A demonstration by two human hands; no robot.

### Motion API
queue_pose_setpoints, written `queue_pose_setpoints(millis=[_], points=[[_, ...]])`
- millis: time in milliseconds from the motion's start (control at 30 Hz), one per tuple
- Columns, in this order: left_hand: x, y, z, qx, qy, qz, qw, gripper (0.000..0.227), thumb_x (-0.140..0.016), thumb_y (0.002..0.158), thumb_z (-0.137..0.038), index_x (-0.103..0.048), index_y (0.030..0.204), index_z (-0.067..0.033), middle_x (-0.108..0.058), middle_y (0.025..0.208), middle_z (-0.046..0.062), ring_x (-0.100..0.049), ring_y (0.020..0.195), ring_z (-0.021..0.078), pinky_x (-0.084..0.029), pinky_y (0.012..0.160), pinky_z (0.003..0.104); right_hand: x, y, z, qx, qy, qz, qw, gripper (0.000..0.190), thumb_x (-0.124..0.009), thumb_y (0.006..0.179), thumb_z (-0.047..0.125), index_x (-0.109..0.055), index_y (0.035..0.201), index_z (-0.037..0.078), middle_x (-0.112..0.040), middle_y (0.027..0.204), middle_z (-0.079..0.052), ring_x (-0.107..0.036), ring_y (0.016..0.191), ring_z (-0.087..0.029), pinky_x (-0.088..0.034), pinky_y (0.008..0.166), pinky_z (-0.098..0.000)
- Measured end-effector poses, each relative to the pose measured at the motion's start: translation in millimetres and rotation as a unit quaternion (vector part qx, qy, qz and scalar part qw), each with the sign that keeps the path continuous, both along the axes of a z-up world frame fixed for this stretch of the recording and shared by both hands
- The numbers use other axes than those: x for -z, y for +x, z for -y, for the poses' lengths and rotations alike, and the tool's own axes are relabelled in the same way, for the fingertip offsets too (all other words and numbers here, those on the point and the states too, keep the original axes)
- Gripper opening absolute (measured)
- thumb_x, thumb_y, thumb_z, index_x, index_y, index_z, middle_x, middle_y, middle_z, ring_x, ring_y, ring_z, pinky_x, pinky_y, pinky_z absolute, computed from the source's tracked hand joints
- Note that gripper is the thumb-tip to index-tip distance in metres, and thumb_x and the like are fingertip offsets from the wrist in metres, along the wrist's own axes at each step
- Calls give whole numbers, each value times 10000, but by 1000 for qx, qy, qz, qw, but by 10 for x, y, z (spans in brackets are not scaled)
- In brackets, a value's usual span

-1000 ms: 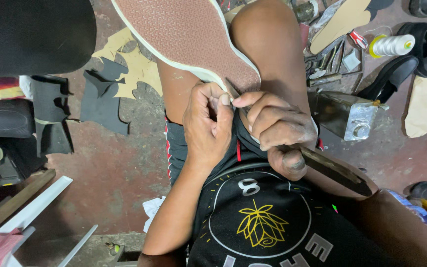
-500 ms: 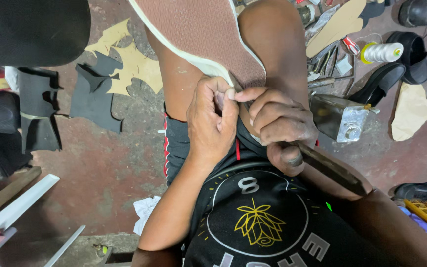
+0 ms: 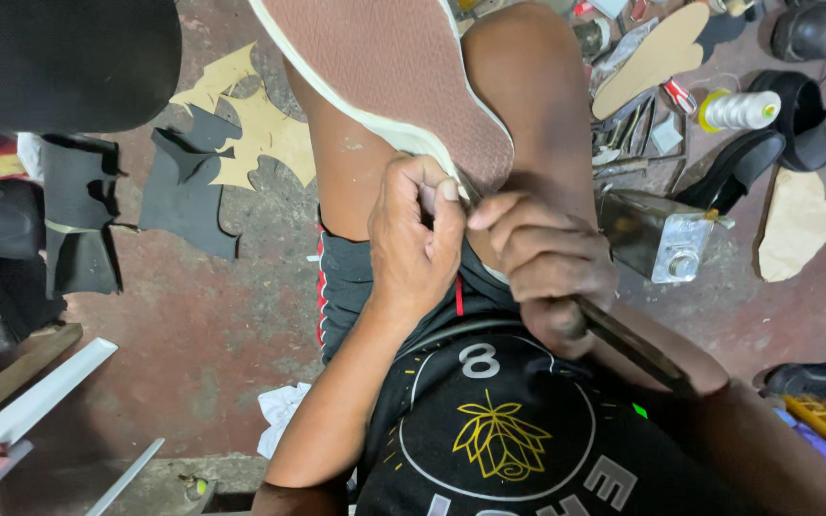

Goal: The person scrapes and prepares the sole of a shoe using a handheld blade while holding the shoe on their lap, occasionally applying glue to the surfaces.

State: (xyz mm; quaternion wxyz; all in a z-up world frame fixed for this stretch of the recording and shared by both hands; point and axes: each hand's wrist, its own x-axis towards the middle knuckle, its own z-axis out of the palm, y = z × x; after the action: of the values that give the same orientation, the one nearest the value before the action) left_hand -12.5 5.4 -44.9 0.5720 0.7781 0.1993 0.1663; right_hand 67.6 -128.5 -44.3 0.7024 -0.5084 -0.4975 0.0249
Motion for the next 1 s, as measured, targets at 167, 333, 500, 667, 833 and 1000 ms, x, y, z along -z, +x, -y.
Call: queue_pose_setpoints(millis=[167,333,500,667,833,1000], points=[[14,-81,-28,15,7,33,999,82,-581,1079,-78,-507,1096,-47,-536,932,69,-548,731,156,-486,699,304,19,-96,98,22,23,-88,996,371,-476,1060,269,-511,767,45,-531,674,-103,-547,648,-262,-589,875,-544],[-20,-66,-24,17,16,50,998,92,-589,1078,-73,-504,1103,-49,-524,927,66,-556,745,158,-493,714,301,-90,92,218,-52,-52,11,997,150,-591,913,145,-525,830,38,-552,725,-121,-564,727,-299,-544,942,-601],[-38,-45,-6,12,-1,46,999,91,-594,1068,-58,-506,1085,-46,-531,910,71,-563,754,178,-500,729,328,-99,115,206,-44,-40,45,997,110,-592,870,112,-543,889,15,-562,766,-132,-574,766,-299,-551,972,-636],[-24,-8,-39,15,27,63,998,106,-607,1050,-46,-503,1068,-53,-535,907,86,-583,758,205,-498,724,342,-31,135,46,-16,2,48,999,109,-536,854,126,-537,850,17,-528,710,-123,-544,712,-283,-568,894,-614],[-30,-9,-44,16,29,64,997,115,-609,1046,-41,-496,1067,-50,-521,909,95,-587,749,220,-492,699,346,-73,73,-18,7,-1,7,1000,83,-522,858,110,-520,813,41,-526,720,-111,-534,717,-284,-570,922,-594],[-36,2,-45,14,39,68,997,113,-610,1051,-46,-500,1072,-52,-522,916,103,-601,754,234,-497,717,371,-110,115,15,1,-45,58,997,131,-550,900,122,-526,815,25,-527,734,-117,-551,727,-288,-573,907,-599]])
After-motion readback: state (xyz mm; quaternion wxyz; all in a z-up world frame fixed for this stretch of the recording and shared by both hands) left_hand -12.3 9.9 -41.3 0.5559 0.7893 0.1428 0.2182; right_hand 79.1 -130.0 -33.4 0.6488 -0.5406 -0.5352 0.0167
